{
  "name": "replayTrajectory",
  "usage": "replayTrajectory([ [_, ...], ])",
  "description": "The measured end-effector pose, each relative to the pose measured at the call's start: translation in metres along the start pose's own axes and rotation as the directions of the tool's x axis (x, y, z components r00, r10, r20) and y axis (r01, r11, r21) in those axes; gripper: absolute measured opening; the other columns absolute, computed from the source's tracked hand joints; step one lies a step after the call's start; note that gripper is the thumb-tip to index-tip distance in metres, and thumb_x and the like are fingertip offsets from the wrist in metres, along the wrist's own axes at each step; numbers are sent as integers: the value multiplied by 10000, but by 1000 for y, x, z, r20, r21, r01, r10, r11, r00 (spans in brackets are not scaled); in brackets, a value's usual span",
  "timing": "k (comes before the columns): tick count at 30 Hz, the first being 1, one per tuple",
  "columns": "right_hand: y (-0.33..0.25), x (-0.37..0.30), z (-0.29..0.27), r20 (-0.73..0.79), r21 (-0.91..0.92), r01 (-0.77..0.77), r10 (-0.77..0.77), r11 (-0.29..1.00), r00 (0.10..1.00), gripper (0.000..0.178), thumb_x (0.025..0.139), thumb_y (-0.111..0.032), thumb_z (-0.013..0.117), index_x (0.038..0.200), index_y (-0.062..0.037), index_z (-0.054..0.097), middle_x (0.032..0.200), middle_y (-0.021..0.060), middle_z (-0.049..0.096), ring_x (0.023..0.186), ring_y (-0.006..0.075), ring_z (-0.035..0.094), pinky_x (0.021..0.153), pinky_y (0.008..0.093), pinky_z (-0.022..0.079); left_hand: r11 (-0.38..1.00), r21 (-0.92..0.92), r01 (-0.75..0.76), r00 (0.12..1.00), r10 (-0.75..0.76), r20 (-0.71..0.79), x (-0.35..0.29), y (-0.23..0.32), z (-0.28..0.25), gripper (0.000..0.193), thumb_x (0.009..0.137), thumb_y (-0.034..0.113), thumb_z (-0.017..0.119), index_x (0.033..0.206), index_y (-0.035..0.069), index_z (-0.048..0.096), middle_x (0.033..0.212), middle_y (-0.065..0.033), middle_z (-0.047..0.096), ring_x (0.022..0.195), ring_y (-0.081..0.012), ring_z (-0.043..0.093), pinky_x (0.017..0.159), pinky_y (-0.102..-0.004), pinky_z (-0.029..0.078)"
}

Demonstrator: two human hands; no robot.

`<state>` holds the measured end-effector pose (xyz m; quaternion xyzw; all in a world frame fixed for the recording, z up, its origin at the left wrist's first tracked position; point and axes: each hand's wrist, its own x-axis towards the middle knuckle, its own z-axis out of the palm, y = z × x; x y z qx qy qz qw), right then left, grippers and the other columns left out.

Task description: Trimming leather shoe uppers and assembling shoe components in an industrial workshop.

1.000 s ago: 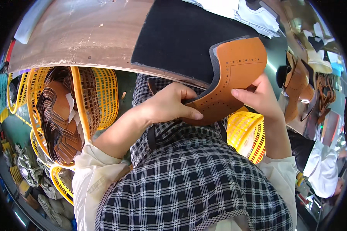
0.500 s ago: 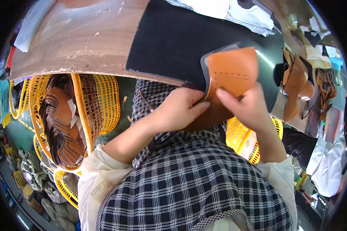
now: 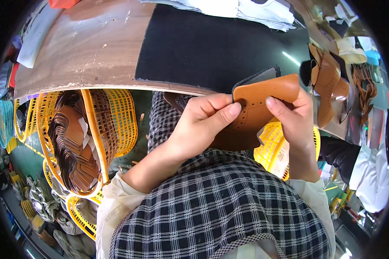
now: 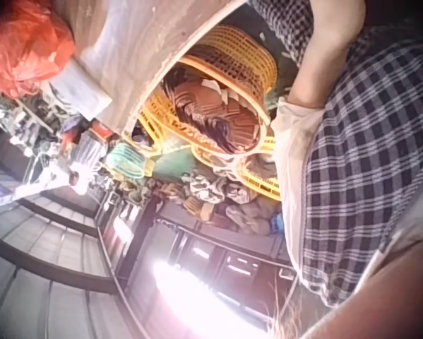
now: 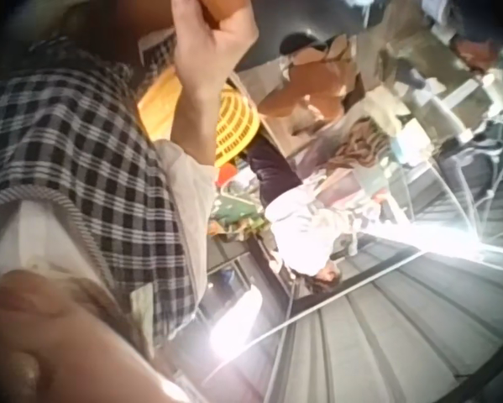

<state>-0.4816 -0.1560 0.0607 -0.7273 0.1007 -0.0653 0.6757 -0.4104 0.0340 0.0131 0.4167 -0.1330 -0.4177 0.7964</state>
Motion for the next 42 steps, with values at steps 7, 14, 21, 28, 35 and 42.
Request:
replayTrajectory([
  [7, -5, -10, 11, -22, 17, 51, -50, 999, 998, 207, 840, -2, 657, 1044, 17, 625, 957, 56, 669, 868, 93, 614, 780, 250, 495, 996, 46, -77, 982, 84, -171, -5, -5, 16, 121, 917, 92, 620, 866, -12, 655, 738, 22, 624, 663, -26, 539, 600, -188, 450],
  [14, -21, -14, 7, 35, -363, 136, -133, 922, 991, 178, 796, -33, 701, 957, 7, 637, 969, 61, 651, 847, 104, 607, 737, 239, 480, 979, 171, -108, 975, 138, -172, -12, 3, 23, 132, 880, 46, 656, 1004, 3, 675, 790, 5, 646, 668, -29, 557, 603, -186, 459],
  [21, -14, -8, -15, -4, 192, -125, 128, 973, 992, 179, 793, -42, 706, 921, -8, 586, 1110, 97, 621, 1008, 141, 574, 888, 287, 448, 979, 193, -71, 983, 101, -151, -14, 12, 24, 120, 871, 14, 656, 989, 3, 677, 783, 7, 652, 660, -22, 561, 587, -177, 456],
  [28, -14, 3, -18, 313, 129, -411, 357, 902, 880, 319, 852, -143, 655, 1134, 3, 622, 1037, 61, 667, 952, 127, 607, 874, 286, 460, 915, 403, -23, 981, 98, -167, -7, -4, 22, 212, 900, 153, 653, 999, -33, 633, 868, -9, 652, 745, -67, 570, 653, -228, 486],
  [35, -8, 14, -37, 298, 176, -406, 344, 897, 890, 356, 854, -170, 676, 1154, 9, 613, 1071, 79, 669, 1000, 149, 610, 903, 312, 454, 493, 859, -141, 989, 113, 97, -13, 8, 12, 373, 788, 272, 757, 660, -32, 582, 538, -160, 548, 423, -237, 474, 453, -337, 417],
  [42, -5, 41, -45, 350, 403, -349, 210, 846, 913, 416, 837, -190, 698, 1185, 9, 586, 1109, 84, 655, 1009, 174, 626, 907, 338, 481, 767, 549, 331, 880, -461, 114, -17, 81, -8, 290, 707, 117, 833, 922, -10, 686, 724, 0, 655, 592, -25, 554, 482, -193, 440],
])
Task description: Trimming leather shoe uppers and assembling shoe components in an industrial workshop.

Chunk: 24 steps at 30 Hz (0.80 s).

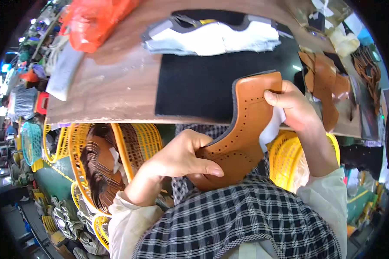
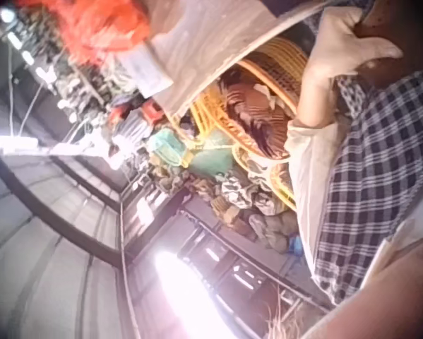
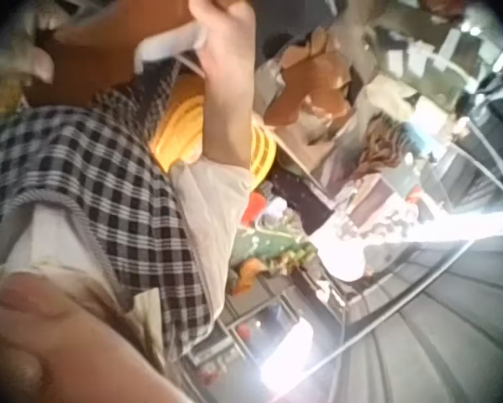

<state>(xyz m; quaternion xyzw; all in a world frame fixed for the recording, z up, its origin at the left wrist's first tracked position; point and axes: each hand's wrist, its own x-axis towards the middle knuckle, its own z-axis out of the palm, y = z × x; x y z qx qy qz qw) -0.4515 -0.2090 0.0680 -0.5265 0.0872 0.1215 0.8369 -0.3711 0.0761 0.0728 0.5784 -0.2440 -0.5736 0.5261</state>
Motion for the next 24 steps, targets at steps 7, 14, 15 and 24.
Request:
replayTrajectory([
  [7, -19, 1, 59, 124, 282, 207, -250, 937, 960, 565, 794, -207, 736, 1271, -5, 510, 1155, 86, 625, 1013, 187, 626, 908, 323, 481, 738, -144, -659, 718, 560, -414, 7, 41, 14, 223, 759, 101, 790, 800, 27, 584, 760, 13, 640, 608, -38, 574, 529, -205, 486],
  [14, -61, -26, 115, 290, -954, 153, -660, -258, 693, 449, 690, -120, 725, 1091, -15, 551, 998, 114, 618, 873, 283, 619, 734, 384, 490, 185, 981, -61, -393, 899, -195, 38, 79, 7, 212, 978, 148, 426, 1006, 15, 588, 936, -64, 596, 845, -167, 557, 741, -308, 457],
  [15, -54, -16, 111, 302, -904, 78, -499, -421, 813, 407, 706, -133, 700, 1071, -26, 554, 943, 125, 607, 834, 315, 605, 685, 412, 477, 28, 998, 53, -255, 967, -14, 38, 72, 9, 234, 958, 191, 450, 1014, 16, 595, 976, -79, 604, 918, -197, 556, 802, -362, 432],
  [24, 11, -9, 29, 226, -964, 178, -256, -197, 940, 432, 706, -143, 712, 1086, 28, 597, 1119, 139, 598, 1072, 310, 546, 911, 394, 453, -43, 999, 12, 623, 782, 26, 68, -10, 0, 351, 654, 185, 742, 945, 11, 651, 997, -98, 657, 983, -283, 600, 849, -408, 459],
])
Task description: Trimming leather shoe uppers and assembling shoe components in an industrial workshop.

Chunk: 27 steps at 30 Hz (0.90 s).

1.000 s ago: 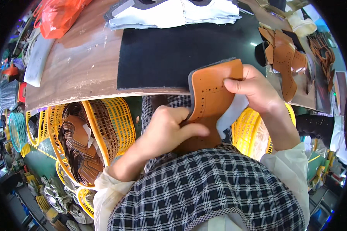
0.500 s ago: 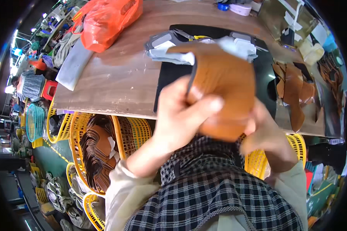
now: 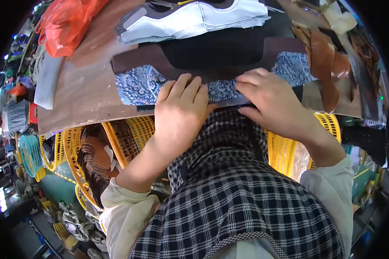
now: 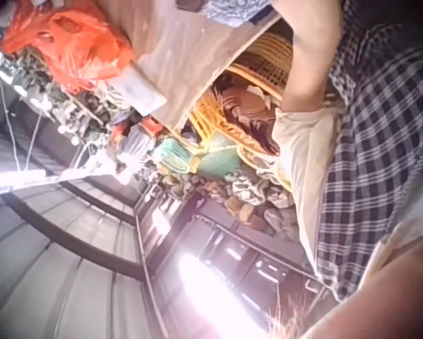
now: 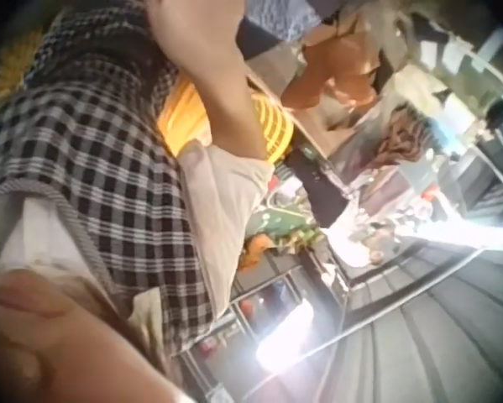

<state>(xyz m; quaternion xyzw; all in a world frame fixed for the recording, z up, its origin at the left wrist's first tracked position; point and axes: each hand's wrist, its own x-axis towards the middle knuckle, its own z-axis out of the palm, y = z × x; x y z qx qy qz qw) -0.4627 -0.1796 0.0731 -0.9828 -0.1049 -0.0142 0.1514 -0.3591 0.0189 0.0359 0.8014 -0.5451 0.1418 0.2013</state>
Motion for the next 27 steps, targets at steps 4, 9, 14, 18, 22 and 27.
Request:
replayTrajectory([
  [4, 8, -3, 5, -87, 81, 37, -29, 996, 996, 282, 698, -86, 660, 967, 0, 648, 1018, 96, 641, 972, 270, 577, 826, 366, 495, 997, 61, -44, 989, 35, 142, 8, 10, -3, 280, 668, 115, 676, 927, 10, 658, 941, -81, 651, 924, -242, 604, 784, -363, 469],
  [9, 16, 1, 26, -170, 88, 108, -92, 990, 981, 267, 690, -42, 622, 950, 5, 661, 1041, 89, 649, 969, 251, 581, 818, 350, 503, 994, 78, -72, 956, 47, 288, 26, 19, -5, 242, 689, 87, 610, 919, 38, 670, 929, -39, 621, 911, -200, 571, 763, -330, 449],
  [14, 19, 1, 32, -177, 41, 135, -126, 990, 976, 267, 720, -59, 634, 982, -9, 657, 1059, 72, 643, 985, 236, 581, 741, 349, 502, 975, 99, -201, 941, 164, 297, 36, 13, -4, 76, 672, 112, 618, 727, 76, 655, 729, -19, 529, 799, -179, 527, 733, -326, 401],
  [18, 11, 1, 32, -35, -175, 141, -149, 975, 988, 253, 707, -145, 602, 913, -22, 681, 1127, 32, 614, 1009, 177, 545, 752, 325, 484, 949, 137, -284, 881, 202, 428, 39, 16, -7, 148, 692, 132, 612, 794, 58, 688, 784, -55, 572, 852, -212, 534, 840, -368, 392],
  [22, 14, -7, 31, 47, -146, 144, -139, 979, 989, 397, 700, -210, 673, 1049, -21, 643, 1219, 57, 567, 1124, 213, 509, 899, 370, 453, 811, 305, -499, 740, 215, 638, 32, 33, -15, 323, 752, 160, 563, 1011, -8, 658, 1053, -114, 621, 1023, -261, 552, 954, -404, 388],
  [27, 38, -42, 28, 6, -105, 64, -64, 992, 998, 624, 697, -254, 746, 1241, -25, 542, 1313, 108, 526, 1271, 266, 452, 1052, 425, 360, 624, 467, -627, 709, 208, 674, 22, 43, -8, 419, 787, 180, 513, 1099, -78, 622, 1161, -194, 615, 1100, -315, 545, 997, -428, 369],
])
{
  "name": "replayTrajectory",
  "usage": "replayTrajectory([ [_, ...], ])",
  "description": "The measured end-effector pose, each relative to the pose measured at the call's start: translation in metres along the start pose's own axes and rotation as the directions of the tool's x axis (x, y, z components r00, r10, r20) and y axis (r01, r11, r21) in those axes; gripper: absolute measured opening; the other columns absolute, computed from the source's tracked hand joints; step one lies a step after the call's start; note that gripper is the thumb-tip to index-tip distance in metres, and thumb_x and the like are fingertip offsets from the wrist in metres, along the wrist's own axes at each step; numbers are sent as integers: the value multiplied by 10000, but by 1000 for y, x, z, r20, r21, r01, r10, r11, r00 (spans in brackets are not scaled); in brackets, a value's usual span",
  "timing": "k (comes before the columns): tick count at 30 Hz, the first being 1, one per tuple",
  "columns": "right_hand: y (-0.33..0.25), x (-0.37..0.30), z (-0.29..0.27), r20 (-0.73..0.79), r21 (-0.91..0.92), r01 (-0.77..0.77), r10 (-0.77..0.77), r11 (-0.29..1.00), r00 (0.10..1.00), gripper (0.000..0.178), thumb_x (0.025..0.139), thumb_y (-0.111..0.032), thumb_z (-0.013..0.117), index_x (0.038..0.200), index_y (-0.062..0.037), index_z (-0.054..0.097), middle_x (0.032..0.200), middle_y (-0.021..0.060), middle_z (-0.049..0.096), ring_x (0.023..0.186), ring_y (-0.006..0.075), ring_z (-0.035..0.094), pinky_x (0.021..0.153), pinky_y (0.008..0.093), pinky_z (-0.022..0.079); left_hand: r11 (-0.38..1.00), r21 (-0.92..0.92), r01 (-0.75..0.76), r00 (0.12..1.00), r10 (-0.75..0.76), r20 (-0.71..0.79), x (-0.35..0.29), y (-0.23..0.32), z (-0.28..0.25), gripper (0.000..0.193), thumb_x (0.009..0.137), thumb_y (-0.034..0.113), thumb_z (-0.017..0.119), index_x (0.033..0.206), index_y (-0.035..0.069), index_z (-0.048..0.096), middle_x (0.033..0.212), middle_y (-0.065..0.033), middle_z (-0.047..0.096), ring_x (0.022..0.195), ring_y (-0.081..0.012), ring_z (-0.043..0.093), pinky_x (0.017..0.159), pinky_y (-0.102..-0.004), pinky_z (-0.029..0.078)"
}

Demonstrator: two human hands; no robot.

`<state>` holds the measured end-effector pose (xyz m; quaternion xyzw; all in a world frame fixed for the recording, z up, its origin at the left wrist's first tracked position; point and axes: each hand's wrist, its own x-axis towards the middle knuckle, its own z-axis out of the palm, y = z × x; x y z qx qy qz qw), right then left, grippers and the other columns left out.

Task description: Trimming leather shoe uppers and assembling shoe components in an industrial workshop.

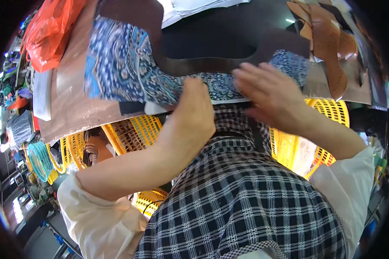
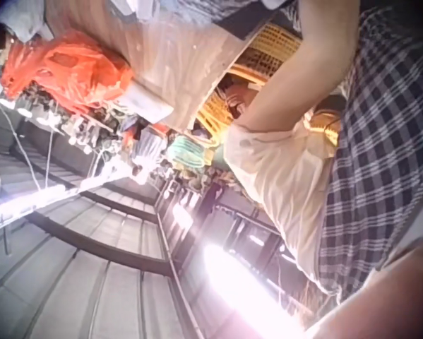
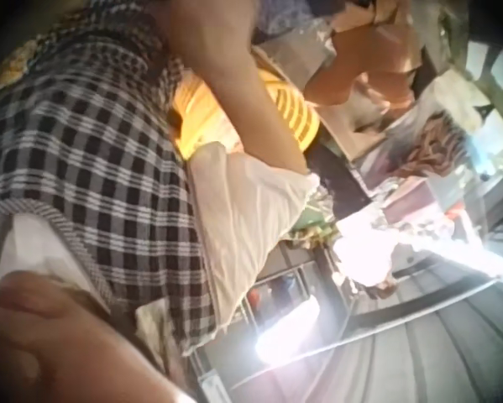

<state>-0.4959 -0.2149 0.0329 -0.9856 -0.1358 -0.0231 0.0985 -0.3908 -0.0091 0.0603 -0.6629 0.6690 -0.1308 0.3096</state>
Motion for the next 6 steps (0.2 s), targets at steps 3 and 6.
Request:
replayTrajectory([
  [3, 13, -25, -10, -36, -49, -58, 56, 997, 998, 641, 691, -273, 752, 1239, -22, 533, 1347, 124, 509, 1271, 277, 460, 1049, 432, 365, 996, -18, 88, 974, -90, -206, 5, 0, 11, 352, 774, 181, 516, 986, -65, 651, 989, -182, 623, 992, -320, 549, 954, -426, 384],
  [6, 17, -38, -9, -42, 23, -84, 85, 996, 996, 631, 726, -296, 742, 1260, -43, 521, 1356, 158, 495, 1277, 303, 453, 1065, 474, 333, 985, -117, 128, 989, -136, -64, 8, 7, 3, 431, 754, 169, 548, 1108, -66, 618, 1138, -199, 627, 1086, -302, 548, 983, -435, 370],
])
